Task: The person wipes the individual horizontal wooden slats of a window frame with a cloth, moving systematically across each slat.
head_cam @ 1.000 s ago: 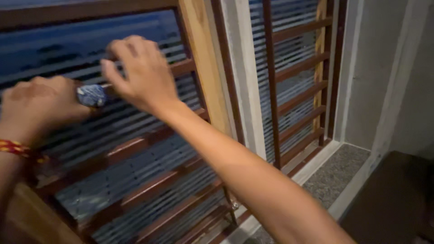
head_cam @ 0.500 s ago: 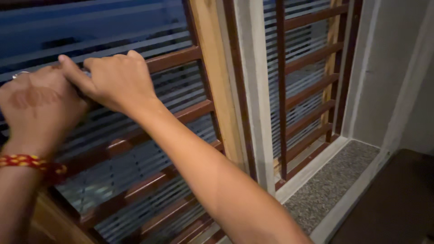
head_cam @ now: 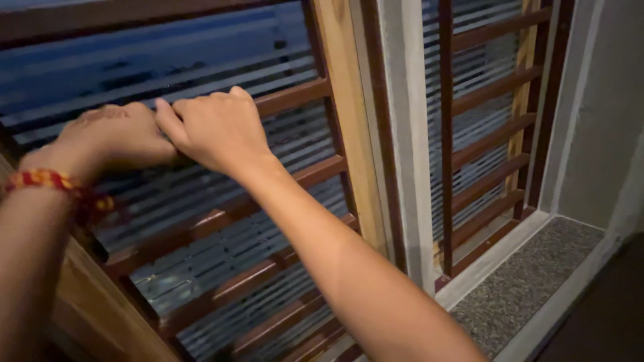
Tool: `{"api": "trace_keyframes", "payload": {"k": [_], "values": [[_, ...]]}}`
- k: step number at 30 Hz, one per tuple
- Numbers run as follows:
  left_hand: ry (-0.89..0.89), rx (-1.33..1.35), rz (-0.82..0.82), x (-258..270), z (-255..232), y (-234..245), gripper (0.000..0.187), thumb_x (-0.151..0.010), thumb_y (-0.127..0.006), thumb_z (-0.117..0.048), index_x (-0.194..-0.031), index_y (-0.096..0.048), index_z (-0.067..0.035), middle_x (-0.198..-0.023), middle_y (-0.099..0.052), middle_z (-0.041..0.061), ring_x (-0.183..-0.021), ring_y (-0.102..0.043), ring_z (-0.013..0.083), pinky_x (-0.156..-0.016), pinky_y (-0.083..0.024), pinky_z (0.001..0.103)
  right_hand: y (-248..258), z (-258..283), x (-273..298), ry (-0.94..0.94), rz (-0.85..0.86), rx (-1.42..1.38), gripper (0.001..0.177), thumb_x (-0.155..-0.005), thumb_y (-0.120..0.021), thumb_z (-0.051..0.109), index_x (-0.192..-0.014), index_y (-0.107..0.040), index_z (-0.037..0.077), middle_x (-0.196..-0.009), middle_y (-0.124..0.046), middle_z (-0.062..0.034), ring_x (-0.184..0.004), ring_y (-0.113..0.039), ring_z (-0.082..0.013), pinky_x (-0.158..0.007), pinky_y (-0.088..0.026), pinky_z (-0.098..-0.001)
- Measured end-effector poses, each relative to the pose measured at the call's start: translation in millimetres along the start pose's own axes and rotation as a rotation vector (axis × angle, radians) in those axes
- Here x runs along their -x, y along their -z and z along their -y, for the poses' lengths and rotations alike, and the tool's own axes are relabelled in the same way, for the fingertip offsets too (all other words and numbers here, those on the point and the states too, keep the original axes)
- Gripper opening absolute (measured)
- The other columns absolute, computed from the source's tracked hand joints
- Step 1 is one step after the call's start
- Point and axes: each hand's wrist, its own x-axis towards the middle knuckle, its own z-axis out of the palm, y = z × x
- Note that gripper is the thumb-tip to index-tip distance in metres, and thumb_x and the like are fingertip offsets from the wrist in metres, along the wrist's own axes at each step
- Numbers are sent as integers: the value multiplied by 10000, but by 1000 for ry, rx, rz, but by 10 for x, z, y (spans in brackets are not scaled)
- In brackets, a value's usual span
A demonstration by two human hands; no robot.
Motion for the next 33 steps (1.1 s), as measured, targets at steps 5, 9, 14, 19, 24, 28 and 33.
{"api": "trace_keyframes", "payload": {"k": [5, 9, 14, 19, 24, 28, 33], "values": [[6, 333, 397, -303, 164, -15, 526, -834, -737, -339, -1326, -686, -162, -1409, -613, 195, -1326, -533, 389, -920, -501, 615, 29, 3, -1, 26, 28, -55, 492, -988, -476, 358, -611, -709, 146, -604, -681, -71, -577, -647, -304, -658, -432, -484], [-39, 331, 309, -327, 233, -112, 546, -717, -717, -371, -1147, -810, -46, -1277, -711, 195, -1266, -676, 346, -1035, -491, 482, 14, 35, 5, 17, 0, -63, 473, -986, -477, 360, -645, -732, 155, -611, -685, -70, -574, -650, -297, -665, -435, -482], [-79, 106, 109, -132, 198, -130, 677, -794, -646, -564, -1169, -761, -11, -1206, -721, 287, -1153, -698, 433, -970, -544, 489, 9, 85, 9, 18, 8, -108, 452, -954, -491, 340, -607, -752, 215, -567, -678, -66, -522, -640, -290, -621, -417, -486], [24, 130, 5, 114, 149, -54, 698, -839, -594, -603, -1128, -758, 11, -1197, -697, 303, -1157, -673, 441, -991, -522, 514, -30, 138, 41, 60, -57, -36, 454, -971, -515, 318, -595, -717, 162, -574, -661, -94, -529, -621, -312, -620, -408, -492], [0, 96, -191, 185, 169, -163, 531, -881, -576, -504, -1047, -796, -50, -1100, -738, 276, -1047, -716, 431, -941, -554, 508, -56, 132, 20, 77, -104, 1, 448, -969, -540, 312, -589, -696, 134, -564, -650, -107, -545, -624, -319, -627, -408, -490], [2, 27, -356, 290, 148, -393, 340, -864, -657, -414, -1034, -809, -163, -982, -766, 199, -894, -736, 397, -810, -578, 503, -10, 146, 24, 46, -70, -26, 431, -966, -539, 319, -618, -707, 128, -606, -666, -121, -582, -645, -324, -634, -404, -491], [-210, 120, -881, 589, 82, -550, 614, -619, -892, -252, -1161, -674, -62, -1099, -720, 136, -965, -675, 353, -799, -515, 497, 94, 122, -19, 67, 65, 2, 412, -962, -555, 381, -696, -755, 139, -613, -671, -140, -601, -660, -347, -637, -427, -489]]}}
